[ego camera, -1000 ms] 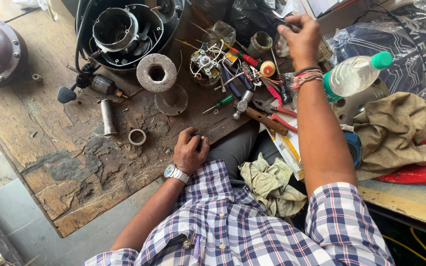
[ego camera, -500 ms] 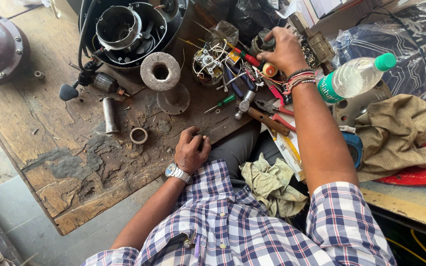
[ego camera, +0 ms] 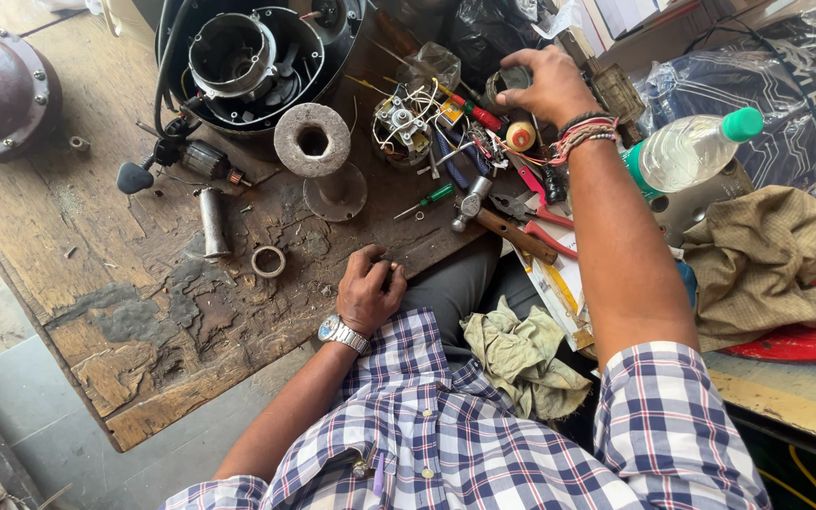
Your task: The person works at a cluttered workbench, using a screwdriver to adjust wires on a brown circular electrical component. They then handle a cylindrical motor part, inserting a small metal ring and using a hammer to tap it into place. The person continues to assemble and adjust small parts of the motor.
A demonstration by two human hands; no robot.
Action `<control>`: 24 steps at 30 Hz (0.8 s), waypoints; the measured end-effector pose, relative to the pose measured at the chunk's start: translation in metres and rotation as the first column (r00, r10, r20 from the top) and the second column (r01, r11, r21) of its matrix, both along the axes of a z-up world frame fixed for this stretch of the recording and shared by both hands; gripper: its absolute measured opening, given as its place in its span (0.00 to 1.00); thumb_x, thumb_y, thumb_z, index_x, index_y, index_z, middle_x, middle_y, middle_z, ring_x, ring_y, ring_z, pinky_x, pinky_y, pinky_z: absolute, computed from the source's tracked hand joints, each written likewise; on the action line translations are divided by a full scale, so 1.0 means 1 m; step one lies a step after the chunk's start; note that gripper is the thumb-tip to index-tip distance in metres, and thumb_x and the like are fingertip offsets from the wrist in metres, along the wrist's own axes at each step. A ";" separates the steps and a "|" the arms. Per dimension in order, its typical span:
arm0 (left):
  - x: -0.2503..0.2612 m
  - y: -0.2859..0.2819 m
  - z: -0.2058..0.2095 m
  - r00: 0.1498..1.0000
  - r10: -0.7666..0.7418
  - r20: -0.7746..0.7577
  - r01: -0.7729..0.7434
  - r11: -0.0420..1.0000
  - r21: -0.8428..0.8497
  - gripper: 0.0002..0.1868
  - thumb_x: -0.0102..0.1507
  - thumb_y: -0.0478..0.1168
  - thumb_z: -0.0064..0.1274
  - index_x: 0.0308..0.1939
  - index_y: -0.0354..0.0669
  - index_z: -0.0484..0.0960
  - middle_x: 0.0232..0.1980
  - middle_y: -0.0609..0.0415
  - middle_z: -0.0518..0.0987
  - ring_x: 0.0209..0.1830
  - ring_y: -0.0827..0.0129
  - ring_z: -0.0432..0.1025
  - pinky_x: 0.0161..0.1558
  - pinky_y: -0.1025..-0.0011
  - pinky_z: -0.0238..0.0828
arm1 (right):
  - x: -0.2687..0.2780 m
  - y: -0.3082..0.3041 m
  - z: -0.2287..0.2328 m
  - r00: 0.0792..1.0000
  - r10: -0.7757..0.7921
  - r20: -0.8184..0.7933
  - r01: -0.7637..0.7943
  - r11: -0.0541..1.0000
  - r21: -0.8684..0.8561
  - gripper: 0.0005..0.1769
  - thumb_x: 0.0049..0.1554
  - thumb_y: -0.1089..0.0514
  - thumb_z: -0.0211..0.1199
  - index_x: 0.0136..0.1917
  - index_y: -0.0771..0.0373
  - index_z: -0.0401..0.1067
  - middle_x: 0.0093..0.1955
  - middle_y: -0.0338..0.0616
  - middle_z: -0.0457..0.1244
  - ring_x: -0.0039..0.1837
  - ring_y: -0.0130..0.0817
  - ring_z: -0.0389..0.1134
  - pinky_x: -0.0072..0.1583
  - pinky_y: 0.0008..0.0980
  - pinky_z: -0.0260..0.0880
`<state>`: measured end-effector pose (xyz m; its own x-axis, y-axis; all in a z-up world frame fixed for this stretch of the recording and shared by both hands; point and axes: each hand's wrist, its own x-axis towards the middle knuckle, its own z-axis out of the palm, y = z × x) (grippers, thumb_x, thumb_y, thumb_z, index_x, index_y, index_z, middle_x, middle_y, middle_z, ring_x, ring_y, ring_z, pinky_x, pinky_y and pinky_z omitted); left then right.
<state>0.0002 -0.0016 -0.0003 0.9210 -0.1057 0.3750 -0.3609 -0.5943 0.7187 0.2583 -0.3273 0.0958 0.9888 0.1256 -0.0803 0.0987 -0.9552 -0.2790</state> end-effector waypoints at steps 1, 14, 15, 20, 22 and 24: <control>0.000 0.000 0.000 1.000 0.003 0.013 -0.003 1.000 0.004 0.08 0.60 0.39 0.62 0.33 0.36 0.83 0.52 0.44 0.79 0.47 0.56 0.78 0.41 0.64 0.80 | 0.003 -0.003 0.000 0.999 -0.021 -0.031 0.022 0.999 0.033 0.35 0.48 0.48 0.82 0.67 0.48 0.75 0.61 0.54 0.66 0.64 0.49 0.68 0.66 0.43 0.67; 0.000 0.000 0.001 1.000 -0.004 0.013 0.004 1.000 0.002 0.08 0.60 0.38 0.63 0.33 0.36 0.83 0.52 0.45 0.79 0.47 0.56 0.77 0.42 0.63 0.79 | -0.004 -0.010 -0.009 0.999 -0.023 0.049 0.019 0.996 0.082 0.44 0.41 0.53 0.84 0.68 0.60 0.70 0.59 0.51 0.67 0.63 0.48 0.69 0.65 0.43 0.68; 0.000 0.000 0.002 1.000 -0.004 0.010 0.004 1.000 0.001 0.08 0.60 0.38 0.63 0.33 0.36 0.83 0.52 0.45 0.79 0.47 0.56 0.77 0.42 0.63 0.79 | -0.005 -0.008 -0.011 0.998 -0.011 0.064 0.007 0.998 0.066 0.44 0.41 0.52 0.84 0.68 0.60 0.70 0.59 0.52 0.66 0.63 0.49 0.68 0.65 0.44 0.67; 0.000 0.000 0.001 1.000 0.001 0.015 -0.001 1.000 -0.001 0.08 0.60 0.38 0.63 0.33 0.35 0.83 0.52 0.44 0.79 0.47 0.55 0.77 0.41 0.62 0.79 | -0.008 0.010 -0.009 0.998 -0.052 0.043 0.059 0.980 -0.191 0.42 0.42 0.43 0.83 0.66 0.56 0.73 0.61 0.51 0.64 0.64 0.51 0.65 0.64 0.49 0.66; -0.001 -0.001 0.001 1.000 0.000 0.025 0.000 1.000 0.009 0.09 0.60 0.39 0.64 0.33 0.35 0.83 0.52 0.43 0.79 0.46 0.54 0.77 0.41 0.62 0.79 | -0.011 0.016 -0.005 0.998 -0.037 0.052 0.048 0.971 -0.232 0.42 0.42 0.41 0.83 0.65 0.58 0.73 0.60 0.51 0.64 0.64 0.53 0.64 0.63 0.50 0.66; -0.002 -0.002 0.003 1.000 0.013 -0.002 -0.013 1.000 -0.021 0.09 0.60 0.39 0.63 0.34 0.35 0.83 0.53 0.42 0.79 0.45 0.55 0.78 0.40 0.63 0.79 | -0.011 0.018 0.004 0.998 0.015 0.060 0.002 0.963 -0.270 0.43 0.41 0.41 0.83 0.64 0.60 0.73 0.60 0.52 0.64 0.65 0.54 0.63 0.62 0.51 0.66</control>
<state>-0.0016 -0.0035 0.0030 0.9228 -0.0860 0.3755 -0.3522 -0.5836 0.7317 0.2475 -0.3092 0.1002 0.9921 0.1137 -0.0522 0.1136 -0.9935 -0.0040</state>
